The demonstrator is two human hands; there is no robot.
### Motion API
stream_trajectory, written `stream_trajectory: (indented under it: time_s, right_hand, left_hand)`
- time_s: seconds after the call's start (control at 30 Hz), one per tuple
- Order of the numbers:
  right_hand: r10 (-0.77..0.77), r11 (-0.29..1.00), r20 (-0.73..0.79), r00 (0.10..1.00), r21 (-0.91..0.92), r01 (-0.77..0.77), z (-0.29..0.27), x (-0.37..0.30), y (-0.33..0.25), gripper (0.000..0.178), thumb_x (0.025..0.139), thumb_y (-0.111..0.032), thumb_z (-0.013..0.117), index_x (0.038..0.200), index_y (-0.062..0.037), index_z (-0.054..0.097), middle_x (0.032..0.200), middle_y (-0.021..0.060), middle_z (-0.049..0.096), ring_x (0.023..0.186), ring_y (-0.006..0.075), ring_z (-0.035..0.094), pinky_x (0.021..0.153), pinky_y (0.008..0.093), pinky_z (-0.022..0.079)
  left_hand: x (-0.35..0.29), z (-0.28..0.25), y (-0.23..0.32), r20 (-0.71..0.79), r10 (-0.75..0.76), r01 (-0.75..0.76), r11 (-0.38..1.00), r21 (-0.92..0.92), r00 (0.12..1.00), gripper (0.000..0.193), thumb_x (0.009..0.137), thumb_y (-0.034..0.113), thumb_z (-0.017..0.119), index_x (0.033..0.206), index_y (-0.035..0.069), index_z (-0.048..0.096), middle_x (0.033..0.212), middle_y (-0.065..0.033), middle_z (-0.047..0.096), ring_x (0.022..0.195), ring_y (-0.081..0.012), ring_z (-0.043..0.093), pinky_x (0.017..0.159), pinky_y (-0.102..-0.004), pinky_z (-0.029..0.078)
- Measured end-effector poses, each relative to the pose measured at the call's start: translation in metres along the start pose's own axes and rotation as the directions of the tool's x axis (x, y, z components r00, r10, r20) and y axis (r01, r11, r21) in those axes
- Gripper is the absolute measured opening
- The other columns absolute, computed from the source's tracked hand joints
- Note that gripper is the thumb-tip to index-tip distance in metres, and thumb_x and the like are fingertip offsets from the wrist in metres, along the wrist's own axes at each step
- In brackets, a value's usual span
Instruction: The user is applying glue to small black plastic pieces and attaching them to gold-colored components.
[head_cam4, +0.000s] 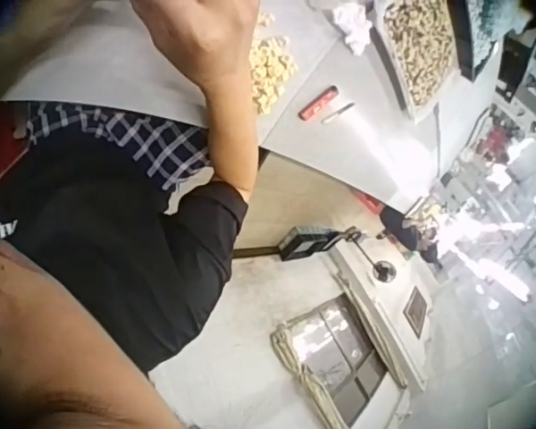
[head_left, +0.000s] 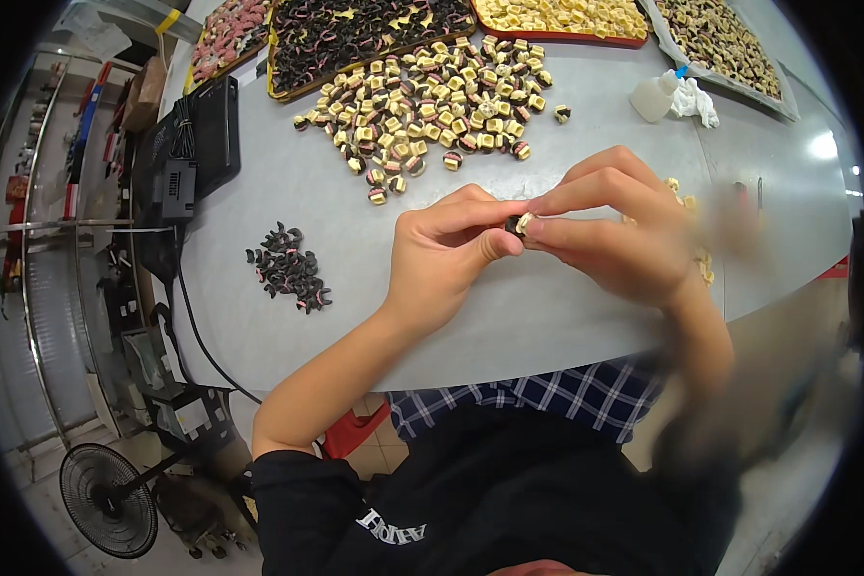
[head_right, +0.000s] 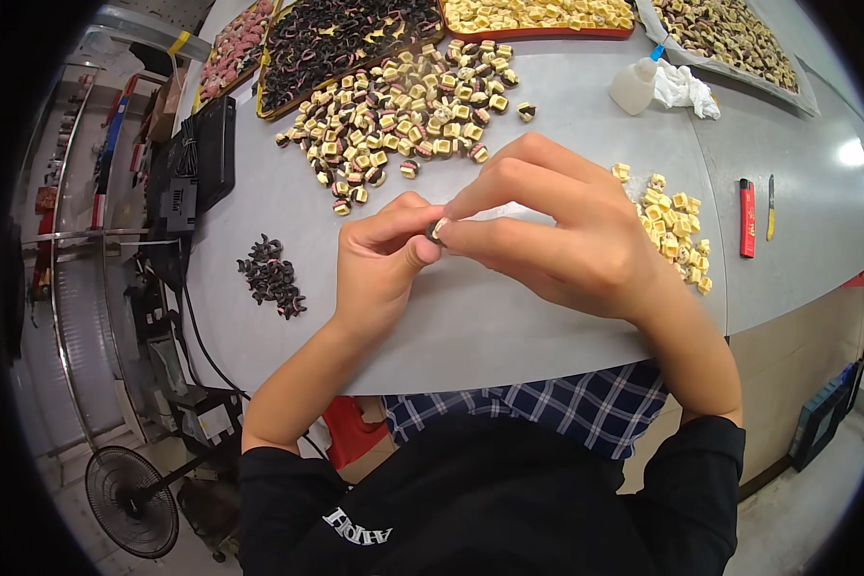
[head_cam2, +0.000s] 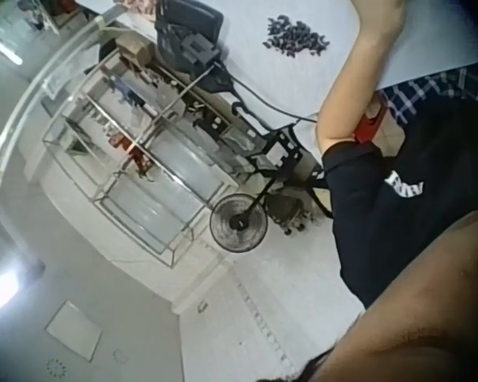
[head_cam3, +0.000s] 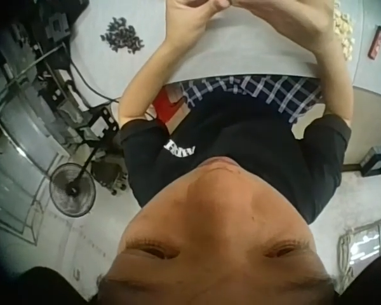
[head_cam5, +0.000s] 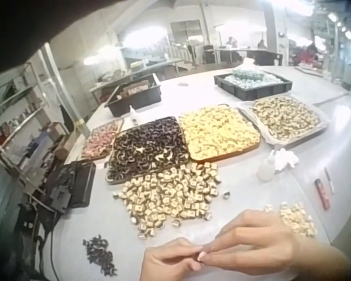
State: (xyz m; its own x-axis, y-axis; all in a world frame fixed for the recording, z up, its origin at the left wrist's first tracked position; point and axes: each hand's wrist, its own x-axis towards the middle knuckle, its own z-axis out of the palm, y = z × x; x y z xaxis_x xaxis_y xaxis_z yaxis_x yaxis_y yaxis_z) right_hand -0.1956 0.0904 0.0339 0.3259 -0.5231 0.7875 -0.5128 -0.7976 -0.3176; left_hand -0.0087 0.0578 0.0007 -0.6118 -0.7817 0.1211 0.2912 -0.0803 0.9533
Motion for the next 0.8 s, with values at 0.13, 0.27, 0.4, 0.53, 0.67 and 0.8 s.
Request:
stream_trajectory:
  time_s: [0.13, 0.27, 0.4, 0.53, 0.67, 0.8]
  right_hand:
    - [-0.006, 1.0, -0.044, 0.999, -0.004, 0.006, 0.005, -0.004, -0.002, 0.025, 0.053, 0.001, 0.069, 0.077, -0.0024, 0.063, 0.074, 0.0064, 0.059, 0.063, 0.0194, 0.056, 0.052, 0.0267, 0.047]
    - [-0.015, 1.0, -0.107, 0.994, -0.017, 0.013, 0.012, -0.008, -0.003, 0.023, 0.054, 0.001, 0.07, 0.075, -0.0018, 0.064, 0.075, 0.0077, 0.06, 0.064, 0.0187, 0.057, 0.052, 0.0259, 0.048]
    - [-0.004, 0.999, -0.159, 0.987, -0.041, -0.003, 0.02, -0.011, -0.005, 0.023, 0.054, 0.001, 0.07, 0.076, -0.0008, 0.065, 0.077, 0.0084, 0.061, 0.066, 0.0191, 0.059, 0.053, 0.0262, 0.049]
    - [0.018, 0.997, -0.158, 0.987, -0.073, -0.03, 0.022, -0.008, -0.008, 0.026, 0.054, 0.001, 0.07, 0.079, 0.0005, 0.065, 0.079, 0.0086, 0.061, 0.068, 0.0205, 0.059, 0.055, 0.0272, 0.05]
    - [0.023, 0.995, -0.135, 0.991, -0.088, -0.035, 0.027, -0.011, -0.007, 0.029, 0.053, 0.001, 0.069, 0.081, 0.0014, 0.065, 0.081, 0.0084, 0.062, 0.069, 0.0216, 0.06, 0.057, 0.0279, 0.051]
    - [0.049, 0.995, -0.111, 0.993, -0.077, -0.057, 0.028, -0.012, -0.007, 0.028, 0.054, 0.002, 0.069, 0.082, 0.0016, 0.065, 0.082, 0.0087, 0.062, 0.071, 0.0223, 0.06, 0.059, 0.0288, 0.05]
  left_hand:
    - [-0.001, 0.0, 0.0, -0.001, -0.02, 0.02, 1.0, -0.022, 1.0, 0.028, 0.078, 0.012, 0.066, 0.104, 0.002, 0.063, 0.087, -0.0044, 0.059, 0.078, -0.0101, 0.054, 0.071, -0.0219, 0.046]
    - [-0.003, -0.001, -0.002, 0.008, -0.042, 0.042, 0.997, -0.058, 0.999, 0.03, 0.082, 0.018, 0.063, 0.107, 0.002, 0.062, 0.088, -0.0035, 0.057, 0.077, -0.0095, 0.053, 0.071, -0.0218, 0.045]
    - [-0.005, 0.002, -0.003, 0.0, -0.07, 0.07, 0.993, -0.093, 0.998, 0.035, 0.084, 0.023, 0.059, 0.112, 0.002, 0.059, 0.092, -0.0035, 0.057, 0.078, -0.0093, 0.053, 0.073, -0.0222, 0.045]
    - [-0.006, 0.01, -0.004, -0.046, -0.129, 0.12, 0.979, -0.162, 0.991, 0.041, 0.086, 0.025, 0.057, 0.119, 0.001, 0.053, 0.102, -0.0055, 0.057, 0.086, -0.0106, 0.054, 0.078, -0.0236, 0.045]
    - [-0.007, 0.013, -0.005, -0.078, -0.143, 0.125, 0.971, -0.206, 0.987, 0.046, 0.087, 0.025, 0.056, 0.123, -0.002, 0.047, 0.113, -0.0088, 0.055, 0.095, -0.0127, 0.054, 0.082, -0.026, 0.046]
    - [-0.007, 0.014, -0.004, -0.107, -0.134, 0.112, 0.976, -0.187, 0.985, 0.047, 0.088, 0.024, 0.055, 0.123, -0.005, 0.045, 0.117, -0.0113, 0.053, 0.098, -0.0142, 0.054, 0.085, -0.028, 0.045]
